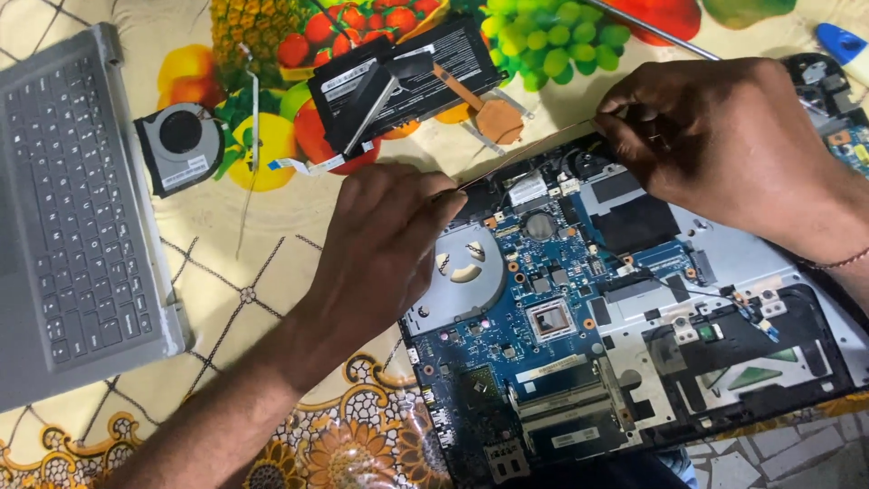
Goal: Installing and connecting a cooling fan and related components inside a laptop.
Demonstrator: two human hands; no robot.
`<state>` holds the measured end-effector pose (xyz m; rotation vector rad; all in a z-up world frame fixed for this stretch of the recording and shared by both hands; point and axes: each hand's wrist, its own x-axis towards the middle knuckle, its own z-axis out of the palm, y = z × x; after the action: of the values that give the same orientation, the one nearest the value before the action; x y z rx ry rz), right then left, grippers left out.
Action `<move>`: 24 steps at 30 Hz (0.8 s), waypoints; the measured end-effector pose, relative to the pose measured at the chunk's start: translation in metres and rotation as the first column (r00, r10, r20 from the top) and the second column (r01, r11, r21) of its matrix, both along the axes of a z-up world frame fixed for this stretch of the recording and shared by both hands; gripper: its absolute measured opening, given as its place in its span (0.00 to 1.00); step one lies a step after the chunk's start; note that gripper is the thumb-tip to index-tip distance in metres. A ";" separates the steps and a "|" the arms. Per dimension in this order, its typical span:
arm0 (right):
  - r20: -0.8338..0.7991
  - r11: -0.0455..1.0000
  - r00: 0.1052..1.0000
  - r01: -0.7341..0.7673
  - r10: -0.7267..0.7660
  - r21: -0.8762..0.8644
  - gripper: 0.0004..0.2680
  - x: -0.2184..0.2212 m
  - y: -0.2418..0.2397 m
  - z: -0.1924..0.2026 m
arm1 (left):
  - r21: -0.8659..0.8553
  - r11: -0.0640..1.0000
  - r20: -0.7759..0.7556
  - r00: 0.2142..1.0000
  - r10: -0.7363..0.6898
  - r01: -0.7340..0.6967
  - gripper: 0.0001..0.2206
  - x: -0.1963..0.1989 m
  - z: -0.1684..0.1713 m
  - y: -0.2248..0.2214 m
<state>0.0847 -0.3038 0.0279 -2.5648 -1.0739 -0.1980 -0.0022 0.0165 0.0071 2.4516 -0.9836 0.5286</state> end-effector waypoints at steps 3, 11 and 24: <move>0.012 0.999 1.000 0.013 -0.012 -0.043 0.05 0.002 0.000 -0.005 | -0.001 1.000 0.021 1.000 -0.006 0.006 0.13 0.001 -0.004 0.001; -0.007 0.997 0.998 0.059 -0.059 -0.042 0.02 -0.002 0.001 -0.001 | 0.015 0.999 -0.008 0.999 0.036 -0.036 0.14 0.000 -0.003 -0.001; -0.189 0.998 0.982 -0.029 0.019 -0.053 0.12 -0.004 0.004 0.016 | 0.102 0.995 -0.084 0.996 0.001 0.007 0.27 -0.001 0.004 -0.004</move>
<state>0.0808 -0.2994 0.0434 -2.5573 -1.0519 0.0807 -0.0031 0.0127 0.0114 2.5397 -1.0028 0.3793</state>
